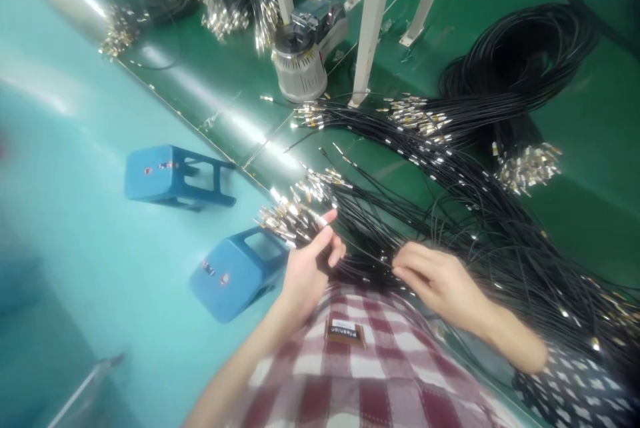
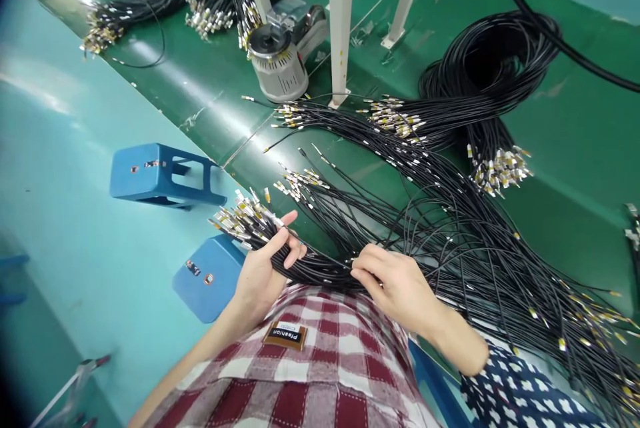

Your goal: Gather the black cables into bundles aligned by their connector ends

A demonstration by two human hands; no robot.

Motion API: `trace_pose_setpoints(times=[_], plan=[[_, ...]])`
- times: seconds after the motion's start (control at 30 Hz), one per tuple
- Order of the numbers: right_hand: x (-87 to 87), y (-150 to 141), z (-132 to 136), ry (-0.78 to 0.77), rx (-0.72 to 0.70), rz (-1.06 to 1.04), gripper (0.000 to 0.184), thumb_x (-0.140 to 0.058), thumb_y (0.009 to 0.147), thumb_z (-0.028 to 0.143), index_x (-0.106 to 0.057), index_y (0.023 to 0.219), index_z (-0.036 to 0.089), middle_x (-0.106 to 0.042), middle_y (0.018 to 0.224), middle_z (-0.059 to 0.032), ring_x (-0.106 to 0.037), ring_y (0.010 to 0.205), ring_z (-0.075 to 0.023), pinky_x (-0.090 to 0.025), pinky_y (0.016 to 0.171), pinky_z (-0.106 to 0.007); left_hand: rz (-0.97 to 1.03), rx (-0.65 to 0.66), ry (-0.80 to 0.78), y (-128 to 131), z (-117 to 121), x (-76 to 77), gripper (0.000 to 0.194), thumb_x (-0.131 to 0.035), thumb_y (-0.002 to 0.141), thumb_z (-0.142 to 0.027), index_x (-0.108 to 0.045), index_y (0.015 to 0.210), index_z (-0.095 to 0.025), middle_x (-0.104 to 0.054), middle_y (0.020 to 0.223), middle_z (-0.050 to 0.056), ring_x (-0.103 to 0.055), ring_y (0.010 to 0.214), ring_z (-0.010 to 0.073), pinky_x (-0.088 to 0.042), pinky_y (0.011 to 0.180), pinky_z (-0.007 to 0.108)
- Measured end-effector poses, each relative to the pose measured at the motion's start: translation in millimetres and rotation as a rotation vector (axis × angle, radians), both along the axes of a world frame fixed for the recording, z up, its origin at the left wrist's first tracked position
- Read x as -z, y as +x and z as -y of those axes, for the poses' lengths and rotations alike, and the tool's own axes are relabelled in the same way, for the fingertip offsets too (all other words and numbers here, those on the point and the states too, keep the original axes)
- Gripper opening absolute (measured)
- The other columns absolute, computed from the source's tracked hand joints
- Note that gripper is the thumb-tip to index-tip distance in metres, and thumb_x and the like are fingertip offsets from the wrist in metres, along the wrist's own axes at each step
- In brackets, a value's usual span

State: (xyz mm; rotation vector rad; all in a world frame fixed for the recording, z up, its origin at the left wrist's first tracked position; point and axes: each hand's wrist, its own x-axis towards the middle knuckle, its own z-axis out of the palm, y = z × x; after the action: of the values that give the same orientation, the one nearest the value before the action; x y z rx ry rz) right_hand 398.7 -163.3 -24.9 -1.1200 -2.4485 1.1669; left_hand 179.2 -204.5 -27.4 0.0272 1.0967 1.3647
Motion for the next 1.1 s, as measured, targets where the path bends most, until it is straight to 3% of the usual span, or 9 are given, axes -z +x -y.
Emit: trace_pose_setpoints(times=[0.2, 0.4, 0.53, 0.67, 0.83, 0.93, 1.0, 1.1], plan=[[6.6, 3.7, 8.8, -0.090, -0.012, -0.008, 0.023, -0.042, 0.098, 0.029, -0.060, 0.088, 0.020, -0.062, 0.085, -0.0056, -0.059, 0.073, -0.0152, -0.047, 0.067, -0.028, 0.016, 0.043, -0.035, 3.1, -0.2, 2.0, 0.018, -0.071, 0.077, -0.025, -0.068, 0.088, -0.011, -0.049, 0.057, -0.003, -0.039, 0.047, 0.0057, -0.041, 0.064, 0.028], [14.0, -8.2, 10.0, -0.163, 0.052, -0.121, 0.022, -0.042, 0.098, 0.029, -0.057, 0.085, 0.019, -0.059, 0.085, -0.0063, -0.058, 0.077, -0.0170, -0.049, 0.072, -0.030, 0.009, 0.100, 0.049, 5.9, -1.5, -2.1, 0.021, -0.070, 0.078, -0.025, -0.068, 0.094, -0.012, -0.046, 0.055, -0.004, -0.040, 0.047, 0.0066, -0.038, 0.058, 0.027], [8.0, 4.3, 6.2, -0.203, -0.029, -0.057, 0.022, -0.041, 0.098, 0.029, -0.057, 0.086, 0.020, -0.058, 0.085, -0.0057, -0.057, 0.076, -0.0162, -0.047, 0.070, -0.029, 0.084, -0.029, -0.013, 1.9, -0.7, -0.8, 0.021, -0.068, 0.081, -0.030, -0.067, 0.096, -0.015, -0.039, 0.055, -0.007, -0.036, 0.048, 0.0061, -0.042, 0.064, 0.027], [-5.4, 4.7, -7.2, -0.287, -0.161, 0.037, 0.022, -0.048, 0.095, 0.030, -0.060, 0.080, 0.020, -0.060, 0.081, -0.0025, -0.055, 0.067, -0.0132, -0.044, 0.063, -0.026, 0.101, -0.018, -0.099, 2.3, -0.3, -1.5, 0.020, -0.074, 0.075, -0.028, -0.067, 0.083, -0.011, -0.032, 0.052, -0.008, -0.032, 0.047, 0.0056, -0.042, 0.061, 0.025], [-24.5, -56.5, -23.1, -0.132, 0.044, -0.076, 0.022, -0.055, 0.091, 0.041, -0.065, 0.092, 0.021, -0.064, 0.086, -0.0025, -0.054, 0.067, -0.0121, -0.042, 0.063, -0.025, 0.069, 0.016, -0.090, 6.7, -2.9, -6.2, 0.022, -0.079, 0.068, -0.026, -0.067, 0.078, -0.010, -0.033, 0.052, -0.007, -0.032, 0.048, 0.0051, -0.032, 0.048, 0.020], [-29.3, -81.5, -20.9, -0.053, 0.092, -0.082, 0.024, -0.051, 0.094, 0.037, -0.063, 0.083, 0.020, -0.063, 0.080, -0.0010, -0.054, 0.066, -0.0114, -0.040, 0.062, -0.024, 0.057, 0.022, -0.093, 4.8, -2.9, -5.0, 0.020, -0.078, 0.067, -0.025, -0.067, 0.074, -0.009, -0.031, 0.049, -0.008, -0.029, 0.045, 0.0044, -0.028, 0.044, 0.019], [-26.0, -76.1, -14.6, -0.051, 0.048, -0.046, 0.024, -0.050, 0.094, 0.033, -0.062, 0.077, 0.020, -0.062, 0.075, -0.0003, -0.054, 0.066, -0.0116, -0.039, 0.061, -0.024, 0.044, 0.026, -0.098, 1.8, -2.0, -2.4, 0.020, -0.077, 0.070, -0.026, -0.068, 0.078, -0.009, -0.029, 0.047, -0.008, -0.028, 0.045, 0.0046, -0.031, 0.046, 0.019], [-12.6, -40.9, -3.3, -0.061, -0.090, 0.038, 0.022, -0.052, 0.092, 0.031, -0.062, 0.076, 0.020, -0.061, 0.075, -0.0014, -0.056, 0.071, -0.0142, -0.041, 0.064, -0.026, 0.043, 0.004, -0.103, -2.2, -0.5, 2.4, 0.021, -0.074, 0.074, -0.027, -0.068, 0.085, -0.010, -0.029, 0.049, -0.009, -0.029, 0.045, 0.0047, -0.040, 0.056, 0.021]])
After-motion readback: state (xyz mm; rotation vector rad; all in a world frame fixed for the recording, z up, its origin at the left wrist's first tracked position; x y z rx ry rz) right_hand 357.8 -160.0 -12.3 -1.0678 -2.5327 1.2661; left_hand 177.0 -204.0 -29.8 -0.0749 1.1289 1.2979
